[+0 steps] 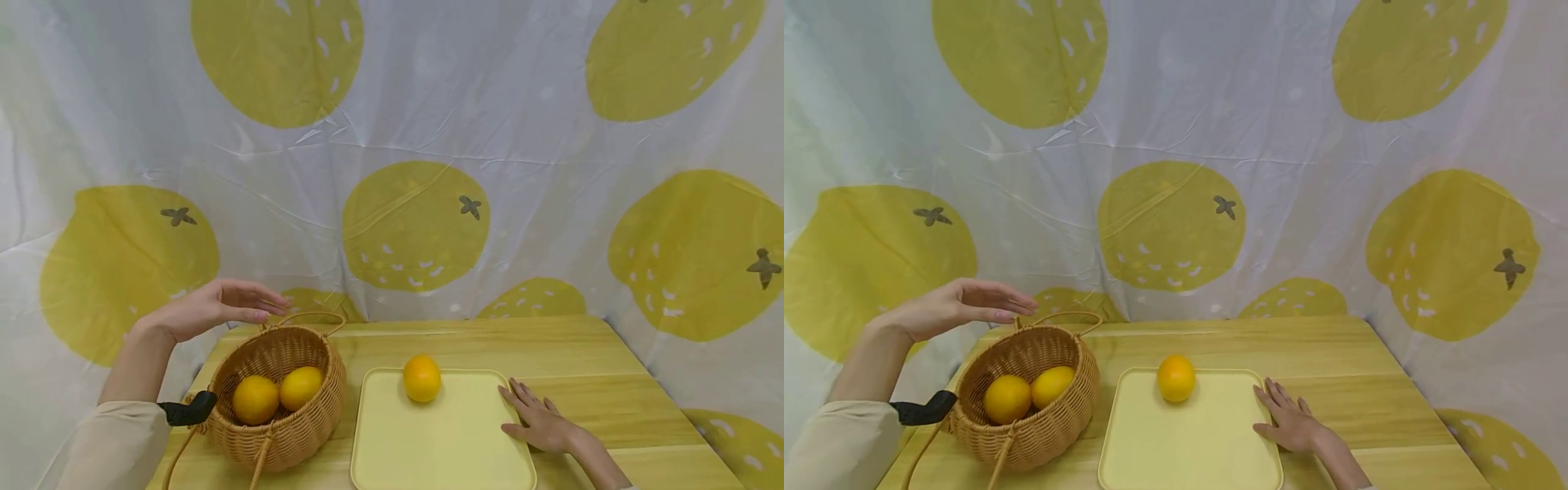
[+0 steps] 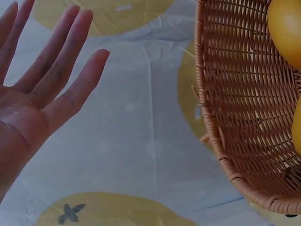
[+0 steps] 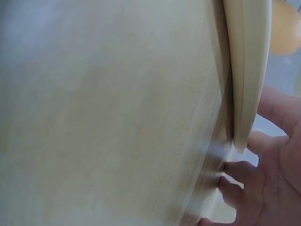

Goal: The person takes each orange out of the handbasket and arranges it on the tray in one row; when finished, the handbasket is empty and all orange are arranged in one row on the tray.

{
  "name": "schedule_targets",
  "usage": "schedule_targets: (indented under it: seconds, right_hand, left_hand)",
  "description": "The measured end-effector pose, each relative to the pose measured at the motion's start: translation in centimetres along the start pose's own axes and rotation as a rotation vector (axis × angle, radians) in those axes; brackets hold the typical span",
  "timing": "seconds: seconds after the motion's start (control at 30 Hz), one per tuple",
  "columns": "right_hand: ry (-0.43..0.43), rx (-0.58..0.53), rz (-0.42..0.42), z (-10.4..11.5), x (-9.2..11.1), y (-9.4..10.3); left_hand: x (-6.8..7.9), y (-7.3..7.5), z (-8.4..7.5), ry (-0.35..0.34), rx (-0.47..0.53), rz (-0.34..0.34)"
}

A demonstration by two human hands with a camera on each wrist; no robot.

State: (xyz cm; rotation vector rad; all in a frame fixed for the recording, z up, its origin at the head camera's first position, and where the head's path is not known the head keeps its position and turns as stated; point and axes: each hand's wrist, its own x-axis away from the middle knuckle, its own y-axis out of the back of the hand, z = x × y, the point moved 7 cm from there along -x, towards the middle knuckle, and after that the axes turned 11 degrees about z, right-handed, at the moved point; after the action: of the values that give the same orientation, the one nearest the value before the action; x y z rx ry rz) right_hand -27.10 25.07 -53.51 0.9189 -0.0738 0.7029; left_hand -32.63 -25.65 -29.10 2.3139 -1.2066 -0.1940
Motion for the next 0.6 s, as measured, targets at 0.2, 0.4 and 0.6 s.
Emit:
schedule_targets:
  seconds: [0.2, 0.4, 0.6]
  right_hand:
    - [0.001, -0.002, -0.004, -0.1, 0.0, 0.0]
    - [0.013, -0.004, -0.007, 0.0, -0.1, -0.1]
    - [0.007, -0.002, -0.011, 0.1, 0.0, -0.1]
  left_hand:
    - [-1.5, 0.4, 3.7, -0.043, 0.116, 0.122]
    - [-3.4, -0.6, 7.4, -0.02, 0.214, 0.232]
    - [-4.5, -2.5, 10.9, 0.154, 0.287, 0.309]
